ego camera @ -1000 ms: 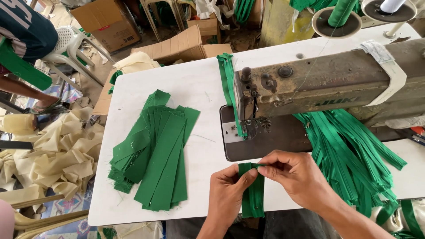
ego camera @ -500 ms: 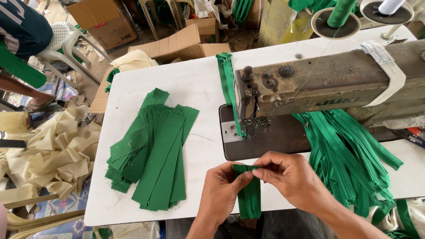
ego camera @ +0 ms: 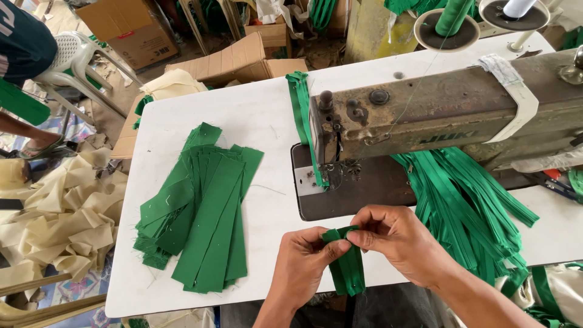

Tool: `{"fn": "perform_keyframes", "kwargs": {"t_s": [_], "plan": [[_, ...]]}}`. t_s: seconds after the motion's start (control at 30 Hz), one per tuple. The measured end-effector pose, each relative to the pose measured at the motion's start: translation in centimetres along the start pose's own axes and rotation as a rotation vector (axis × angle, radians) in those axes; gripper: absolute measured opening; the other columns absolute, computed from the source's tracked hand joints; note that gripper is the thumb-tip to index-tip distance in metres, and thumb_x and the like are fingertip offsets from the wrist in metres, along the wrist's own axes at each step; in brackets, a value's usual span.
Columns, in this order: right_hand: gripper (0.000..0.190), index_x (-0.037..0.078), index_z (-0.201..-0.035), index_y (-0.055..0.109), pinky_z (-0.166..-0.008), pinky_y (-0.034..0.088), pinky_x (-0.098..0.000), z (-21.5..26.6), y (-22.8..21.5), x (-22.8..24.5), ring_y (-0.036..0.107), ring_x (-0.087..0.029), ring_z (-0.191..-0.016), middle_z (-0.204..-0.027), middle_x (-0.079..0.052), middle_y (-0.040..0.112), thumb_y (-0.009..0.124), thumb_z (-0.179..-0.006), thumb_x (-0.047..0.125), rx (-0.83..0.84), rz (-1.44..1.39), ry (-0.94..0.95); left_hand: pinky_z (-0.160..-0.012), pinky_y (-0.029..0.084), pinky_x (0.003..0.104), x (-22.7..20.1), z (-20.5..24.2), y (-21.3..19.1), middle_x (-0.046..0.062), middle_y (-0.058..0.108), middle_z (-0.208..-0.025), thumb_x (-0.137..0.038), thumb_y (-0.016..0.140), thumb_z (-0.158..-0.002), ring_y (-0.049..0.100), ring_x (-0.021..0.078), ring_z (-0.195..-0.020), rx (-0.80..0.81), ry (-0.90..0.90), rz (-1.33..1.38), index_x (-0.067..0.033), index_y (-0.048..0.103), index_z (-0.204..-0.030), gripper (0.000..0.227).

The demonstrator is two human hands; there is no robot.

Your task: Sewing green zippers onto strips of green fabric using an industrial sewing machine

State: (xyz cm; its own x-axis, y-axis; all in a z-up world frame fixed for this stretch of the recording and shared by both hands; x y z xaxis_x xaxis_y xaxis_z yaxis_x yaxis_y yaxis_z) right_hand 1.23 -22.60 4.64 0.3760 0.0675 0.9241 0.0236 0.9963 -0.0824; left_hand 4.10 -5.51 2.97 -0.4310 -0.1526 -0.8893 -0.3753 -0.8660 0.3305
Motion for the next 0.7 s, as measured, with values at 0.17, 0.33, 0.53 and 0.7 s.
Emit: {"fn": "perform_keyframes", "kwargs": {"t_s": [0.17,0.33,0.53,0.7], "plan": [[0.014,-0.004,-0.086,0.081,-0.067,0.049,-0.0391,0.0,0.1,0.5,0.057,-0.022,-0.067,-0.072,-0.011,0.067,0.083,-0.087,0.01,0.015,-0.063,-0.002,-0.064,0.048,0.027,-1.8,0.6,0.2,0.002,0.073,-0.072,-0.014,0.084,-0.086,0.057,0.0103,-0.07,-0.012,0.021,-0.069,-0.0005,0.084,-0.086,0.014],[0.014,-0.002,-0.087,0.083,-0.065,0.047,-0.0342,0.2,0.0,0.6,0.056,-0.018,-0.068,-0.07,-0.008,0.067,0.085,-0.086,0.012,-0.026,0.05,0.043,-0.061,0.031,0.027,-1.9,0.7,-0.1,-0.003,0.056,-0.067,-0.012,0.079,-0.093,0.039,0.0102,-0.066,0.04,-0.049,-0.216,-0.0016,0.081,-0.089,0.012],[0.016,0.0,-0.09,0.085,-0.07,0.052,-0.0342,0.3,0.5,1.3,0.061,-0.017,-0.072,-0.075,-0.008,0.076,0.086,-0.084,0.015,-0.011,0.084,0.076,-0.056,0.04,0.026,-1.5,0.2,-0.7,0.003,0.068,-0.065,-0.011,0.091,-0.08,0.051,0.0107,-0.06,-0.106,-0.064,-0.194,-0.0025,0.081,-0.081,0.013],[0.014,-0.001,-0.089,0.086,-0.072,0.055,-0.034,0.5,0.6,1.4,0.068,-0.018,-0.075,-0.078,-0.012,0.084,0.085,-0.083,0.012,0.006,0.055,0.093,-0.054,0.038,0.026,-1.0,0.0,-0.9,0.001,0.066,-0.063,-0.009,0.091,-0.08,0.048,0.0093,-0.058,-0.09,-0.081,-0.216,-0.0028,0.082,-0.082,0.012]]}}
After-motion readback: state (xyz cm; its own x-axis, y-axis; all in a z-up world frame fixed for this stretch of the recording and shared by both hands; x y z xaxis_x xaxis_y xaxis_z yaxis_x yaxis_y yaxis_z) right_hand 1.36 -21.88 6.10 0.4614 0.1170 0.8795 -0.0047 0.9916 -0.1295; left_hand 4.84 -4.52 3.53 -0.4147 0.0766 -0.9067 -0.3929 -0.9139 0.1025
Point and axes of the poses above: each hand's wrist, its own z-axis away from the middle knuckle, its own y-axis out of the palm, x = y × z, the point moved 6 cm from there along -z, towards the middle knuckle
